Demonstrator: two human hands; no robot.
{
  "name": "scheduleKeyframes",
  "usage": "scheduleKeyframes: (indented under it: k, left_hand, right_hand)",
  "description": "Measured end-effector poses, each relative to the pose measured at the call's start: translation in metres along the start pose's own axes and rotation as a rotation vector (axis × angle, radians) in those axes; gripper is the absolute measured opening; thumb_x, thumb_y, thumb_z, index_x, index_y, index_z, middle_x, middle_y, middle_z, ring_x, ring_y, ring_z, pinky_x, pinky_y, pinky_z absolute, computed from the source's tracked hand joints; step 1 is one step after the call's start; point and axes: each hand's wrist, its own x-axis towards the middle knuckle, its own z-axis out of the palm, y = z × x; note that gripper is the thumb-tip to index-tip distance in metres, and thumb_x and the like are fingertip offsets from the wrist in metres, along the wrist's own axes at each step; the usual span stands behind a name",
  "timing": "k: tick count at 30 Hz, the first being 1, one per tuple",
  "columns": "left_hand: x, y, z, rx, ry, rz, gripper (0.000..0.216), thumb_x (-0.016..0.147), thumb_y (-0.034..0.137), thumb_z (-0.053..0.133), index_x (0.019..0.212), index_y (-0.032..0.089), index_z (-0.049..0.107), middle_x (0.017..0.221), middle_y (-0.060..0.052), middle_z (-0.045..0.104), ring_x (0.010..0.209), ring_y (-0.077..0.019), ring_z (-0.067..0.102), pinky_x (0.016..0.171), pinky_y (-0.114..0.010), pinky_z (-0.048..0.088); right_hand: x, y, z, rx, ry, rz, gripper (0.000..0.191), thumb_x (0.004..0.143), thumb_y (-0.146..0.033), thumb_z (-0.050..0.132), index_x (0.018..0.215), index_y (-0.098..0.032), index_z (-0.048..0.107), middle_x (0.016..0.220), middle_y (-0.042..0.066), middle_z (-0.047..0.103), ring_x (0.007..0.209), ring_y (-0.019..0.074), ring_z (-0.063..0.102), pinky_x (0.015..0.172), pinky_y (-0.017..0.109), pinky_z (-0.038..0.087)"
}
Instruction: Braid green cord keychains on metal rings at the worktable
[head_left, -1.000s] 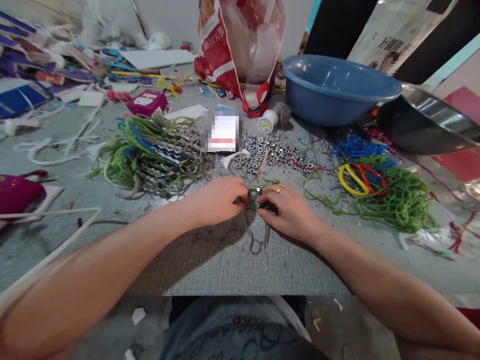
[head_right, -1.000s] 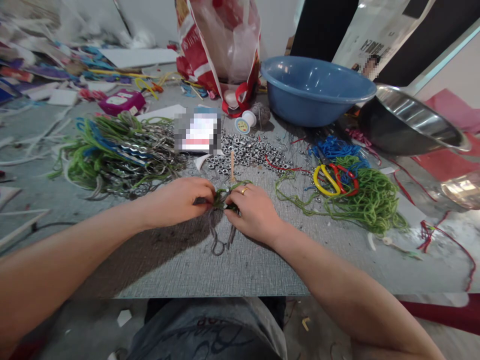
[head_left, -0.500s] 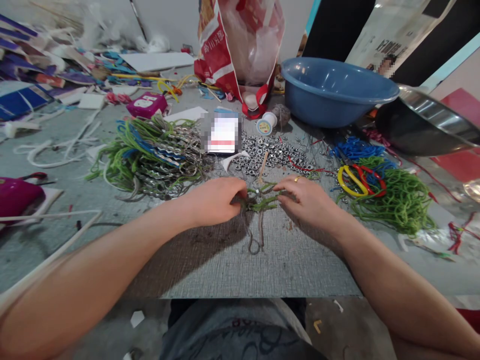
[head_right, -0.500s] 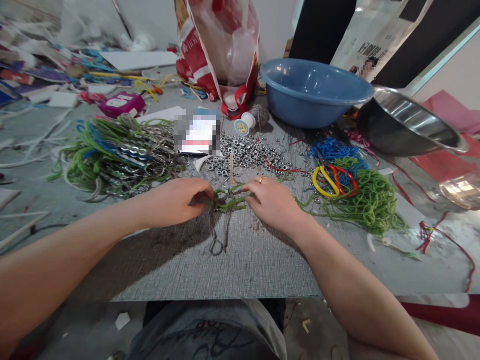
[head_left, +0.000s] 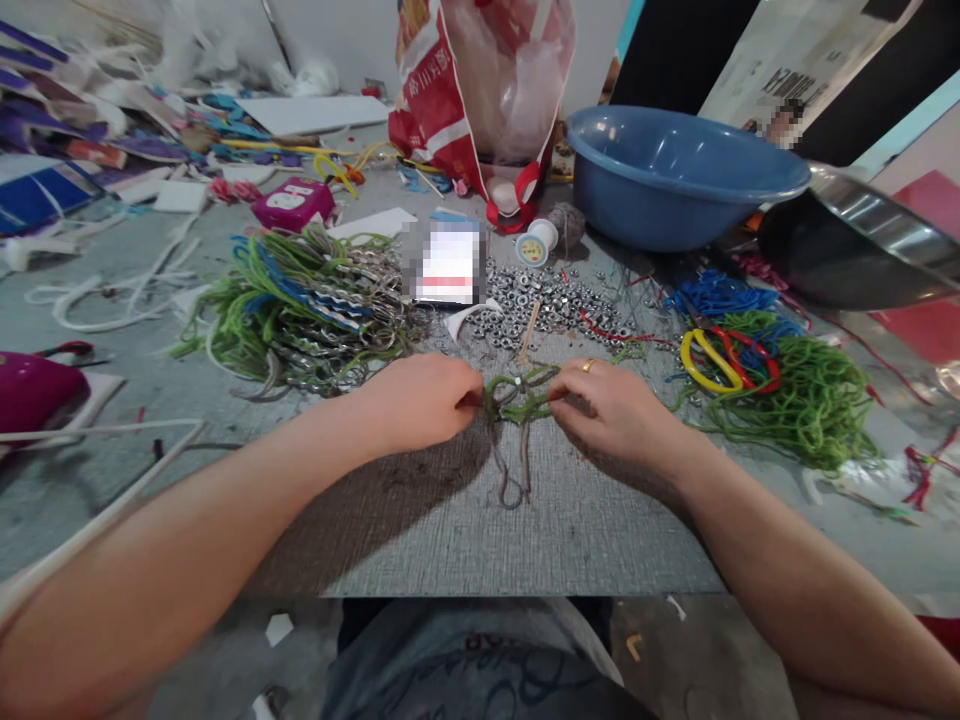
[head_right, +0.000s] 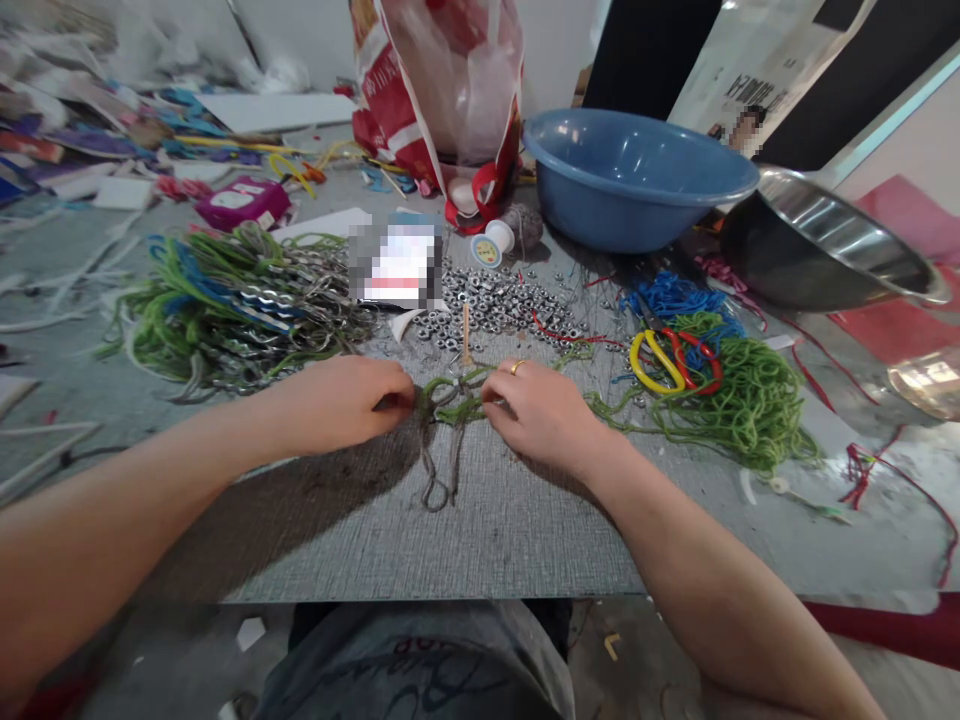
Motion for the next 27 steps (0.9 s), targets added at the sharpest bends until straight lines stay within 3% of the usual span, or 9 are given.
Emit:
scheduleKeyframes:
  k: [6, 13, 21, 27]
  left_hand:
    - [0.001, 0.002, 0.001, -0.051, 0.032, 0.068, 0.031, 0.078, 0.017, 0.046, 0.099, 0.025, 0.067, 0.096, -0.004, 0.066, 0.088, -0.0197, 0.060, 0.073, -0.030, 0.044]
    - [0.003, 0.002, 0.006, -0.078, 0.041, 0.083, 0.033, 0.081, 0.021, 0.046, 0.107, 0.027, 0.065, 0.091, -0.005, 0.065, 0.088, -0.0211, 0.060, 0.073, -0.032, 0.043]
    - [0.003, 0.007, 0.005, -0.109, 0.084, 0.046, 0.017, 0.077, 0.023, 0.047, 0.085, 0.020, 0.062, 0.081, -0.004, 0.065, 0.073, -0.0191, 0.059, 0.060, -0.029, 0.038]
    - [0.004, 0.009, 0.008, -0.099, 0.121, 0.009, 0.011, 0.076, 0.026, 0.048, 0.077, 0.019, 0.057, 0.070, -0.002, 0.062, 0.064, -0.0171, 0.056, 0.053, -0.027, 0.032]
  right_hand:
    - [-0.002, -0.004, 0.001, -0.059, -0.088, -0.004, 0.009, 0.081, -0.026, 0.056, 0.075, -0.020, 0.061, 0.071, 0.002, 0.060, 0.069, 0.0161, 0.053, 0.059, 0.027, 0.033]
    - [-0.002, -0.010, 0.013, 0.034, 0.034, -0.078, 0.024, 0.085, -0.030, 0.054, 0.106, -0.019, 0.060, 0.086, 0.005, 0.064, 0.076, 0.0166, 0.057, 0.067, 0.028, 0.040]
    - [0.005, -0.022, 0.024, -0.047, 0.093, -0.076, 0.031, 0.082, -0.042, 0.058, 0.099, -0.016, 0.063, 0.075, 0.004, 0.065, 0.073, 0.0185, 0.058, 0.067, 0.031, 0.035]
    - [0.014, -0.030, 0.026, -0.064, 0.012, -0.012, 0.018, 0.084, -0.030, 0.057, 0.091, -0.016, 0.067, 0.076, 0.006, 0.068, 0.074, 0.0186, 0.059, 0.069, 0.032, 0.034]
